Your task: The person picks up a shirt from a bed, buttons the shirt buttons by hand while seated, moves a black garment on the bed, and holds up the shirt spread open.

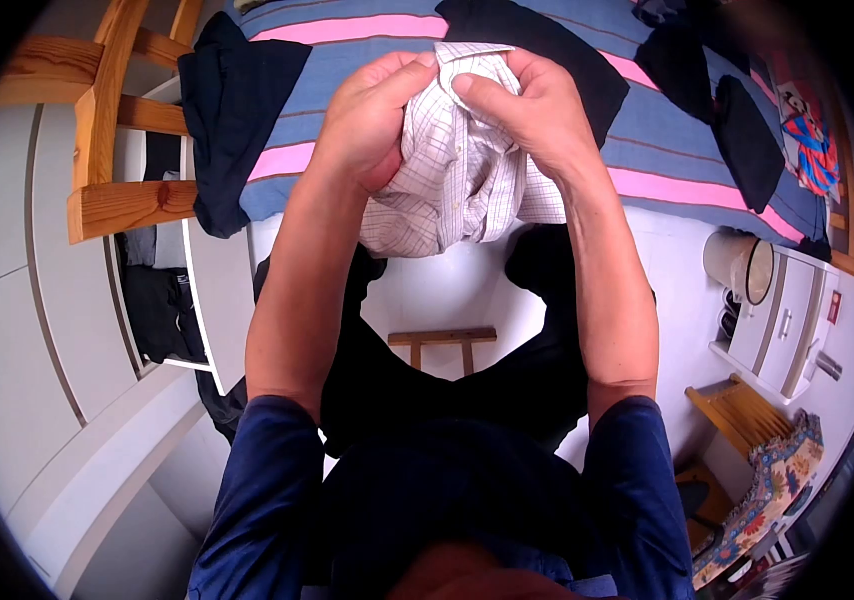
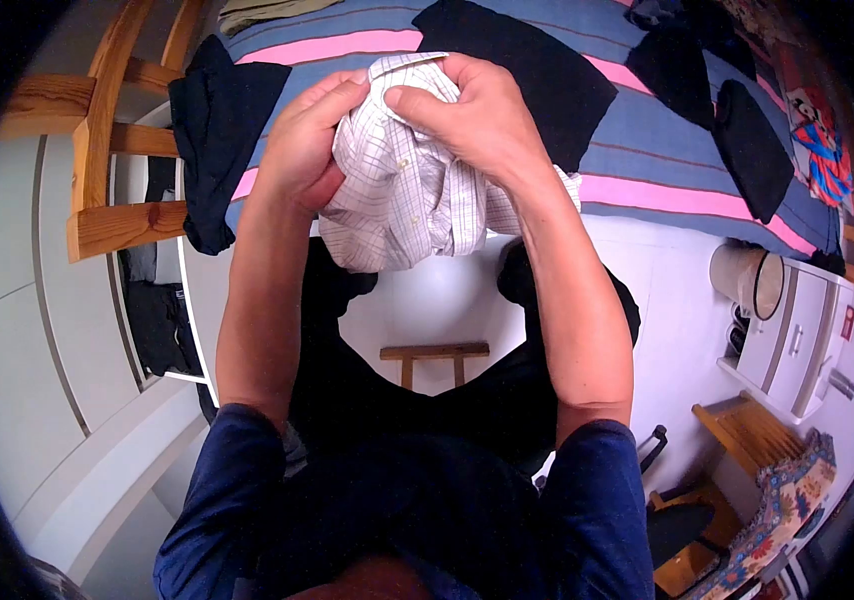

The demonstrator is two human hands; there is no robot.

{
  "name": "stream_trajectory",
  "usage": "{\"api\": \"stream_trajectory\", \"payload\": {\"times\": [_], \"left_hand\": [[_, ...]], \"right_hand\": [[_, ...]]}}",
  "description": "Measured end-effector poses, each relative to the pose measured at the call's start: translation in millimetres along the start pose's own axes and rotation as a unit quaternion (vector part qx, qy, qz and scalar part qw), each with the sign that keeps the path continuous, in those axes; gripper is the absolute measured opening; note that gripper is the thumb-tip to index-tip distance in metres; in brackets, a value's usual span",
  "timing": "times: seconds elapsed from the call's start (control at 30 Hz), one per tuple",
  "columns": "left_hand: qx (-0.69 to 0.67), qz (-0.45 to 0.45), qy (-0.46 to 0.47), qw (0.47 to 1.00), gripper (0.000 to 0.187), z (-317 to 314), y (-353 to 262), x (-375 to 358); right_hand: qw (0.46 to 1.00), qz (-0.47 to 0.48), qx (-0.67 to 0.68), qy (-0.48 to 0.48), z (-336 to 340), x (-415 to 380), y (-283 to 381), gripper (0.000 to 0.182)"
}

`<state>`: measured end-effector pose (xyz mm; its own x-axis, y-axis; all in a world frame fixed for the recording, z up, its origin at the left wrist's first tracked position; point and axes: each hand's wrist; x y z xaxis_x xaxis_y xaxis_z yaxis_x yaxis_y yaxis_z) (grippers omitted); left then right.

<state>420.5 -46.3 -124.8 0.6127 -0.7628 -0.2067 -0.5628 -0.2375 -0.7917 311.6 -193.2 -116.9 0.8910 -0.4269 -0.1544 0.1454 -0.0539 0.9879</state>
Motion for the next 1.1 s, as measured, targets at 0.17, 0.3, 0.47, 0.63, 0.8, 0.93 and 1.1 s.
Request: {"api": "stream_trajectory", "payload": {"times": [0.17,0.3,0.47,0.63,0.8,0.93,1.1], "left_hand": [[0.069,-0.047,-0.013,0.996,0.022,0,-3,-2],[0.173,-0.077,-0.021,0.982,0.025,-4,-5,-6],[0.248,-0.119,-0.047,0.960,0.027,-4,-2,-5],[0.322,-0.164,-0.028,0.932,0.032,-5,-5,-5],[0.348,-0.173,-0.009,0.921,0.036,-4,-3,-5],[0.303,-0.150,-0.018,0.941,0.035,-4,-6,-7],[0.234,-0.135,-0.008,0.963,0.033,-3,-6,-5]], "right_hand": [[0.997,-0.009,-0.074,-0.025,3,-2,12,0.037],[0.998,0.005,-0.058,-0.017,2,0,2,0.037],[0.990,0.045,-0.131,-0.030,-1,-2,5,0.032],[0.990,0.020,-0.136,-0.028,0,-5,14,0.032],[0.986,0.002,-0.164,-0.022,2,-7,19,0.031],[0.997,-0.007,-0.074,0.012,5,-1,7,0.029],[0.999,-0.040,0.013,0.026,3,0,4,0.028]]}}
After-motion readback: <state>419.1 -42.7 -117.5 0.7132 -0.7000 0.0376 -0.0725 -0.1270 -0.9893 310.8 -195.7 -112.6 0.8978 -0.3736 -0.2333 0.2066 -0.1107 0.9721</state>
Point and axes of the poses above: each hand's wrist, its own x-axis towards the middle knuckle, its own z-axis out of the back of the hand, y = z × x, and after that the axes turned 5 degrees about -z, right-handed
